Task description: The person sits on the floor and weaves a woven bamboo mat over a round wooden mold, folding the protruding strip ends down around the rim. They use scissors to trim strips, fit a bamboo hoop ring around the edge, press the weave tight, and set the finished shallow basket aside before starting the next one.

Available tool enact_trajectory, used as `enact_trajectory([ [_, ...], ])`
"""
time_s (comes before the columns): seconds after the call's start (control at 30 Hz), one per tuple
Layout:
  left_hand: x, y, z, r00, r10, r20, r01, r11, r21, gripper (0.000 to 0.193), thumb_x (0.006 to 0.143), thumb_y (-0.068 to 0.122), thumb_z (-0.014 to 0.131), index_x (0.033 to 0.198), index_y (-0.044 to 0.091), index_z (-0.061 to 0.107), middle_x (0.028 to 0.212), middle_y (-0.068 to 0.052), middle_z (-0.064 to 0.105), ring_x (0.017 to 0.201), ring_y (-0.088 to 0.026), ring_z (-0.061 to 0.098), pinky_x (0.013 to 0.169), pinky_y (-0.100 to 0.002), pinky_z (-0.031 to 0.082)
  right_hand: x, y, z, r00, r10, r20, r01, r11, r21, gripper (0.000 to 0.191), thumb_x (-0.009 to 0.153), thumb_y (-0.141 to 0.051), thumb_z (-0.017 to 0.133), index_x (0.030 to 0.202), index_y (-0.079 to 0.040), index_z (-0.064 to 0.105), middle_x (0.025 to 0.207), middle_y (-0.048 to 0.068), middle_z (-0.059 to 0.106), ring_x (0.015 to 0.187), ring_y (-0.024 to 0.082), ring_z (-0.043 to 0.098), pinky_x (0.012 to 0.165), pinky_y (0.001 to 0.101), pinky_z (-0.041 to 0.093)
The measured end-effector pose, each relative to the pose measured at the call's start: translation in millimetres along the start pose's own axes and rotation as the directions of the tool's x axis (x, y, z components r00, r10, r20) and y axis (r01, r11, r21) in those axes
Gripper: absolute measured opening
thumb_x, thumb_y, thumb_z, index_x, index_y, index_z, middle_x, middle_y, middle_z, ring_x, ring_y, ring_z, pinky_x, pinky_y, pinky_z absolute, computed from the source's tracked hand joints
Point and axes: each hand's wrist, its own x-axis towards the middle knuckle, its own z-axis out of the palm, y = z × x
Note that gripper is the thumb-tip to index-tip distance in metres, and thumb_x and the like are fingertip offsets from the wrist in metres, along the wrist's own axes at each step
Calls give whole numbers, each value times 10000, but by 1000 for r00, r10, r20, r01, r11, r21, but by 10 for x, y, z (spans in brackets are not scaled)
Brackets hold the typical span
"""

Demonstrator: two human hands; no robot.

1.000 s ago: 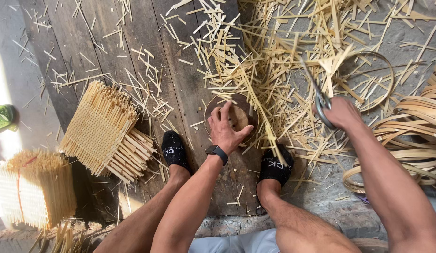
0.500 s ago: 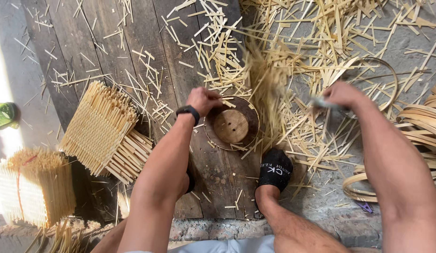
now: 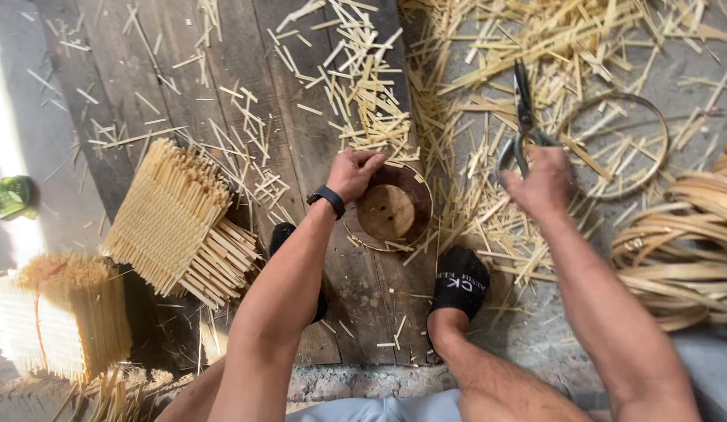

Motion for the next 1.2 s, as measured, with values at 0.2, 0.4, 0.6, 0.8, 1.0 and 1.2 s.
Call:
enact_trajectory([
  [0.2,-9,129,523,996,83,-25,-80,990,115,237,775,344,849,939,173,844,999,-127,635,988,-311,614,893,-455,494,-380,-559,331,762,13,648,-451,728,516,306,889,-203,738,1137,-28,698,975,96,720,809,194,718,757,367,609],
  [0.4,-89,176,639,994,85,-72,-76,989,127,244,734,341,871,907,171,841,978,-123,599,1013,-291,580,861,-451,465,-455,-577,568,863,17,504,-281,847,452,183,923,-174,753,978,-9,696,884,83,711,766,159,648,701,328,547],
  [0.6,-99,48,622,971,184,-151,-162,976,146,326,784,353,851,1016,129,808,980,-100,653,990,-287,598,878,-439,473,-572,-585,528,809,108,578,-448,750,487,158,952,-179,699,1016,-36,672,898,66,672,741,168,638,683,334,614],
  [0.8,-599,-612,240,929,-305,-211,287,952,-109,253,889,268,829,1027,57,817,897,-102,775,748,-169,706,740,-338,557,-846,-476,612,750,76,657,-595,510,621,188,913,-130,727,1027,16,693,861,73,726,720,165,721,621,323,648],
  [1.0,-635,-783,160,874,-474,-105,404,831,-383,282,749,164,911,977,24,822,860,-77,795,687,-90,694,642,-255,572,-926,-481,825,847,99,523,-486,544,684,168,911,-99,747,927,68,739,777,113,731,600,173,712,518,332,632],
  [1.2,-740,-598,172,864,-493,-106,383,778,-498,326,800,194,876,1064,14,809,920,-92,798,720,-124,683,655,-300,553,-930,-604,513,852,141,505,-519,364,773,195,932,-140,739,994,44,730,840,122,737,652,180,710,563,321,629],
])
